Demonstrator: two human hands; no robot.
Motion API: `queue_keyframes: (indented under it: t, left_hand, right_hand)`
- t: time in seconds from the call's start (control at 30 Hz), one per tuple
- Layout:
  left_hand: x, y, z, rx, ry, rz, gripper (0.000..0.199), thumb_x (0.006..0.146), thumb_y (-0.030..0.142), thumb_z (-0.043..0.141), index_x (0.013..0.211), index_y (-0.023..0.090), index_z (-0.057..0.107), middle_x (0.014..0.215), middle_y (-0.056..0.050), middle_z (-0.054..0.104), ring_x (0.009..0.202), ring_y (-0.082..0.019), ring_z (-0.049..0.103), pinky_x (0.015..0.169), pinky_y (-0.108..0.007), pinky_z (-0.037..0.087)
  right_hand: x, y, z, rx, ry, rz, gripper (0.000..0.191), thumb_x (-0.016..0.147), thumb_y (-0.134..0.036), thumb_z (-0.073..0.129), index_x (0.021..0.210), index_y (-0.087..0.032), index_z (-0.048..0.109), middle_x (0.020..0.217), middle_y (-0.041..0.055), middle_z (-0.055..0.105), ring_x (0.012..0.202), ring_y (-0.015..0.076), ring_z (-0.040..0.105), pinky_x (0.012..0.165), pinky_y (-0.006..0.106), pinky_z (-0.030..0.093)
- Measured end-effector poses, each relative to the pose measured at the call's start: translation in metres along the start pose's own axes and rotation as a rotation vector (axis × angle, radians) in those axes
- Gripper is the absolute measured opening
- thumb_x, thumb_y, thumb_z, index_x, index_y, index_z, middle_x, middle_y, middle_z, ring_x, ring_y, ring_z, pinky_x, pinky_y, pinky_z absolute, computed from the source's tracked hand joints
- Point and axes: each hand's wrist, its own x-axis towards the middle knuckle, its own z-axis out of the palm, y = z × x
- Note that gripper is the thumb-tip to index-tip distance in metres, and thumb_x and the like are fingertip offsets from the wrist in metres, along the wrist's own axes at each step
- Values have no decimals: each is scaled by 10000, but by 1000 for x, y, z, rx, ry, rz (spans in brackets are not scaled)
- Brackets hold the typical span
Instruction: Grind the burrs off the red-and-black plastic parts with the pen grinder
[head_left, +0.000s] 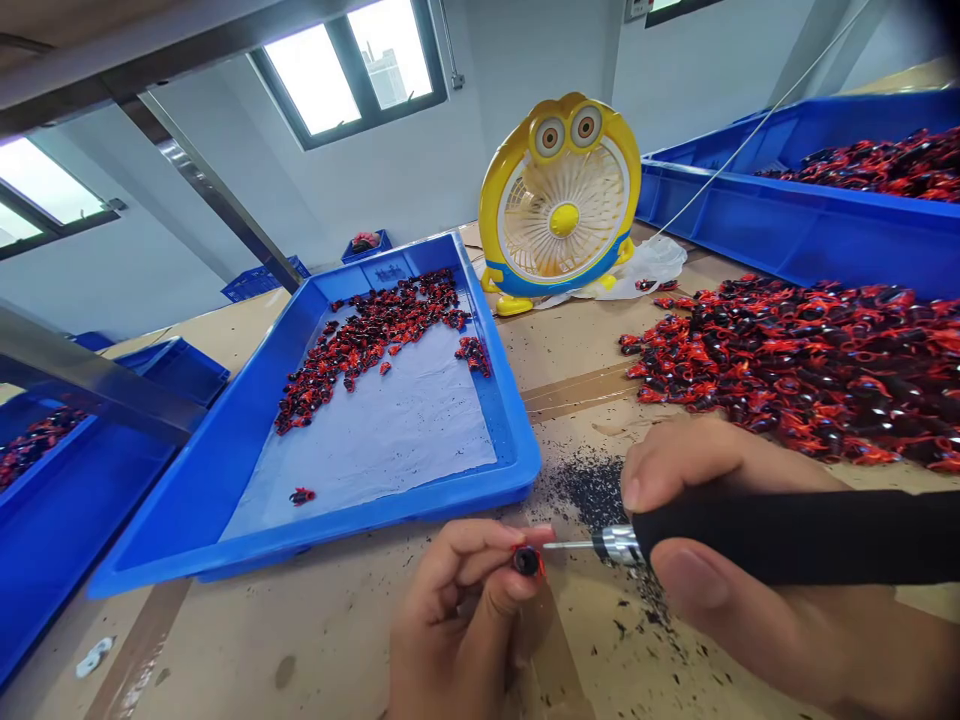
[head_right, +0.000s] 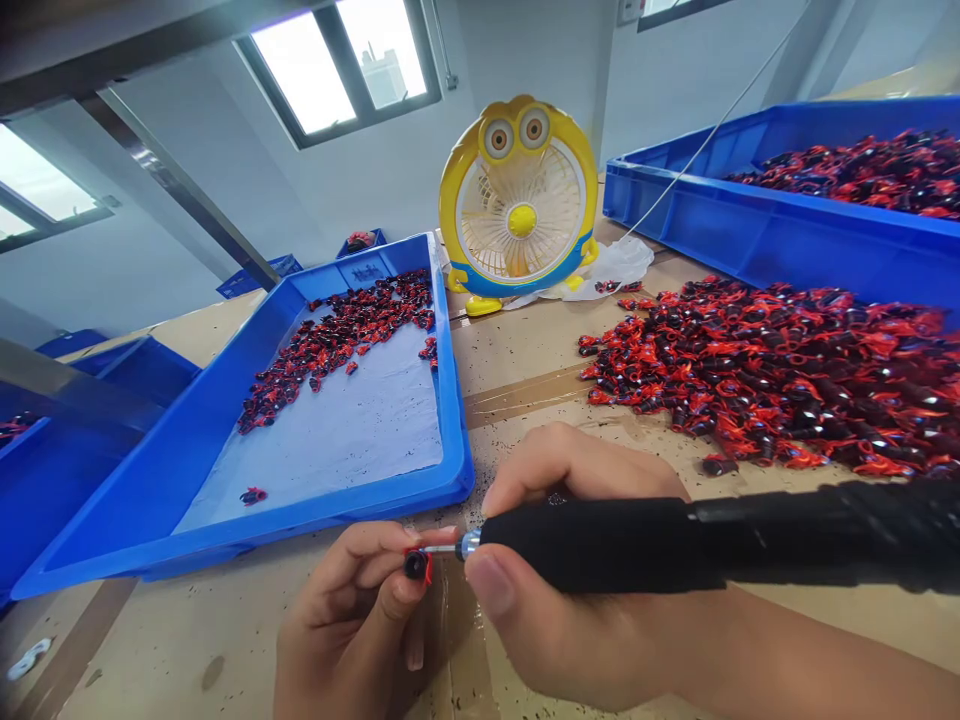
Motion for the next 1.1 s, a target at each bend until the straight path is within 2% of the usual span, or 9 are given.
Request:
queue_keyframes:
  t: [0.13, 0.2, 0.3, 0.43, 0.53, 0.63, 0.73, 0.9, 1.1]
  left_hand:
    - [2, -2, -4, 70, 24, 33, 356, 765, 503, 985, 901, 220, 816, 946, -74, 894, 438, -11, 510, 461, -109, 413]
    - [3, -2, -6, 110, 4, 85, 304, 810, 498, 953, 916, 243, 828, 958, -64, 899, 446, -26, 526, 462, -111, 435]
    - [4, -4, -9, 166, -33, 149, 259, 878, 490, 897, 949, 250, 830, 990, -61, 901, 434, -47, 551, 459, -140, 477]
    - [4, -6, -10, 159, -29, 142, 297, 895, 531, 871, 995, 254, 829, 1040, -68, 898, 429, -37, 556, 475, -144, 500]
    - [4, -8, -10, 201, -22, 194, 296, 894, 523, 872, 984, 243, 837, 1023, -79, 896, 467, -78, 613, 461, -169, 523]
    - [5, -9, -11, 266, 3, 294, 216, 893, 466, 890, 954, 264, 843, 968, -41, 892, 663, -135, 756, 621, -186, 618]
    - [5, -11, -12, 300, 23, 335, 154, 905, 434, 888, 954, 295, 842, 942, 8, 883, 776, -121, 782, 761, -156, 618]
    - [5, -12, -14, 348, 32, 354, 167, 893, 444, 898, 949, 295, 846, 932, 15, 878, 764, -106, 757, 754, -134, 589]
    - [4, -12, -15, 381, 62, 361, 244, 877, 517, 892, 925, 279, 866, 901, -16, 875, 775, -137, 772, 756, -167, 607]
  right_hand:
    - [-6, 5, 1, 25, -27, 7, 323, 1081, -584, 566, 947, -292, 597, 702, -33, 672, 597, 126, 700, 549, 247, 551]
    - [-8, 6, 2, 49, 17, 33, 329, 1066, -593, 585, 937, -291, 603, 694, -32, 665, 585, 125, 679, 526, 248, 522]
    - [-10, 6, 5, 82, 4, 40, 297, 1063, -566, 600, 953, -291, 609, 703, -30, 673, 585, 122, 674, 518, 244, 506]
    - [-12, 4, 8, 97, 26, 42, 311, 1065, -578, 598, 952, -288, 613, 715, -27, 670, 591, 118, 666, 521, 242, 498]
    - [-13, 5, 7, 127, 53, 48, 311, 1061, -577, 602, 953, -285, 615, 706, -27, 655, 582, 119, 652, 507, 245, 483]
    - [-12, 6, 2, 130, -34, 33, 244, 1052, -523, 637, 995, -286, 612, 738, -29, 660, 600, 116, 663, 525, 236, 502]
    - [-11, 5, 2, 171, -121, 28, 167, 1008, -416, 705, 1009, -279, 611, 746, -51, 632, 582, 86, 625, 532, 212, 489]
    - [-12, 0, 16, 237, 34, 76, 113, 915, -324, 714, 917, -255, 624, 679, -76, 564, 496, 51, 457, 446, 219, 316]
    - [-7, -3, 21, 205, 38, 27, 65, 840, -217, 677, 885, -237, 634, 657, -92, 596, 515, 33, 505, 497, 177, 383]
